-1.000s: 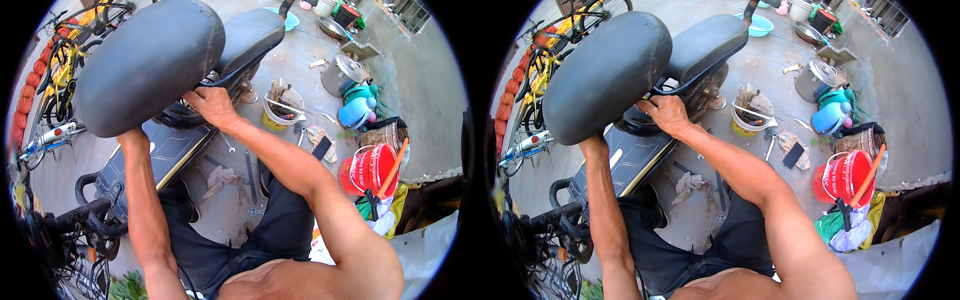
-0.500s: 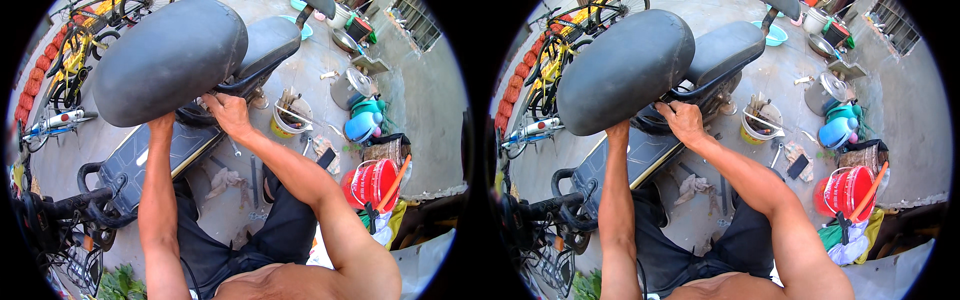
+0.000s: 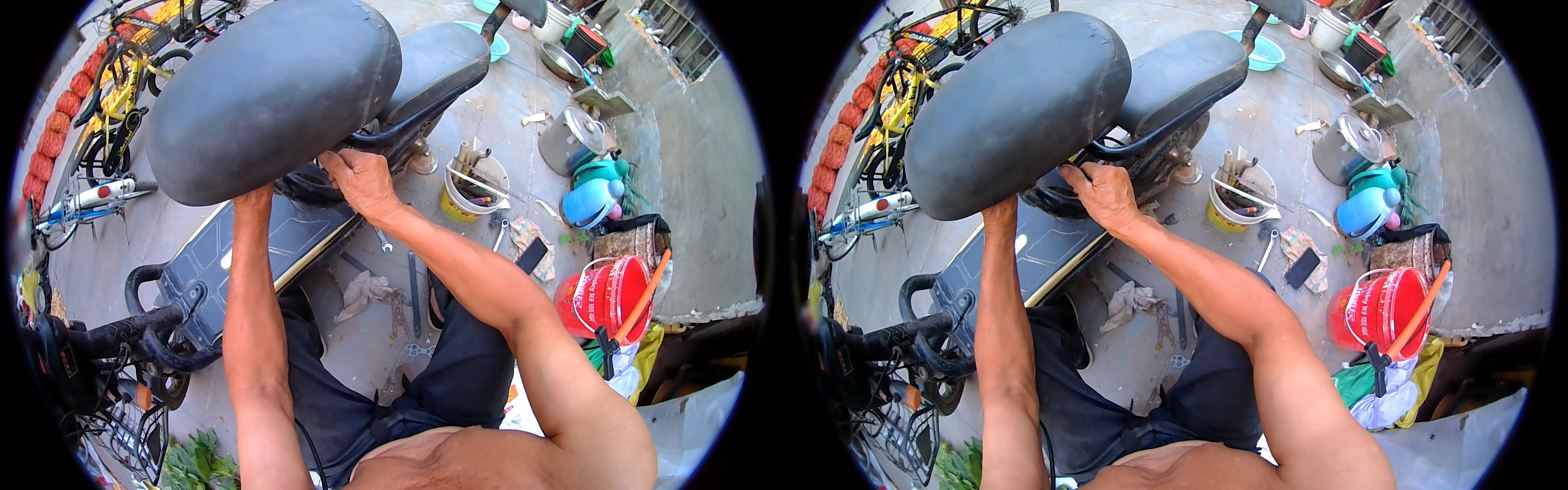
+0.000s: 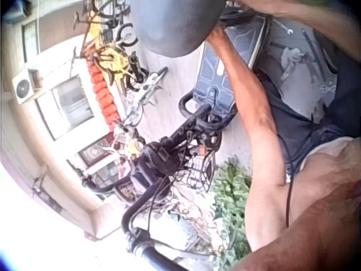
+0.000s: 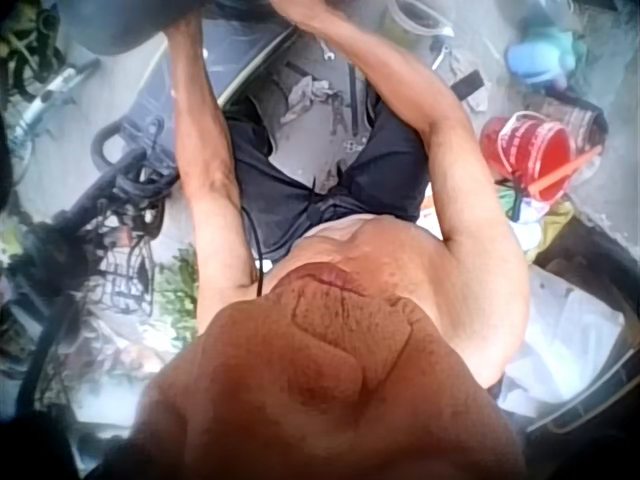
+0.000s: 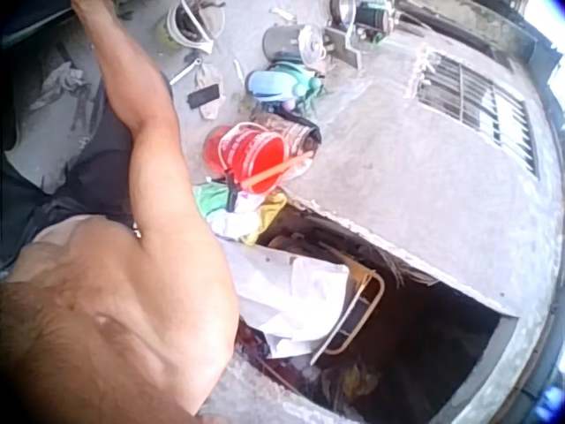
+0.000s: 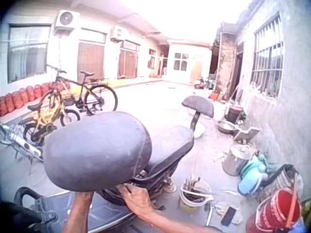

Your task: The person is repairing the rear seat of a scooter. They use a screwdriver to loosen screws and a wrench to tighten nuts on the seat's mounting bracket. The person repeatedly adjusts the seat position and checks the fit.

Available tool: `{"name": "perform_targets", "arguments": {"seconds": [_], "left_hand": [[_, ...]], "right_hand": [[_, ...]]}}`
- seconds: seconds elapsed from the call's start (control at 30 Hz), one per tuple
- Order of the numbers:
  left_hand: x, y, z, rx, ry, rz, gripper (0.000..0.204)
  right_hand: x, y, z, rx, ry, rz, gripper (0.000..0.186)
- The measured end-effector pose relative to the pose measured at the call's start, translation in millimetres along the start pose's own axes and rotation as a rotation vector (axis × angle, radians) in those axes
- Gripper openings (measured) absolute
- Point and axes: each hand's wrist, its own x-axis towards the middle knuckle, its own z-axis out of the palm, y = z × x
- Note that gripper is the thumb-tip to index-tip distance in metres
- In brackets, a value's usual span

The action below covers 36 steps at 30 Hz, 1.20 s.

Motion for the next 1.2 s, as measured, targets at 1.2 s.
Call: {"name": "perform_targets", "arguments": {"seconds": [1.2], "left_hand": [[-13,-12,1,0.227,-0.137,0.042,0.044]], "right_hand": [[-3,8,6,-0.037,0.145,-0.007,0.052]]}}
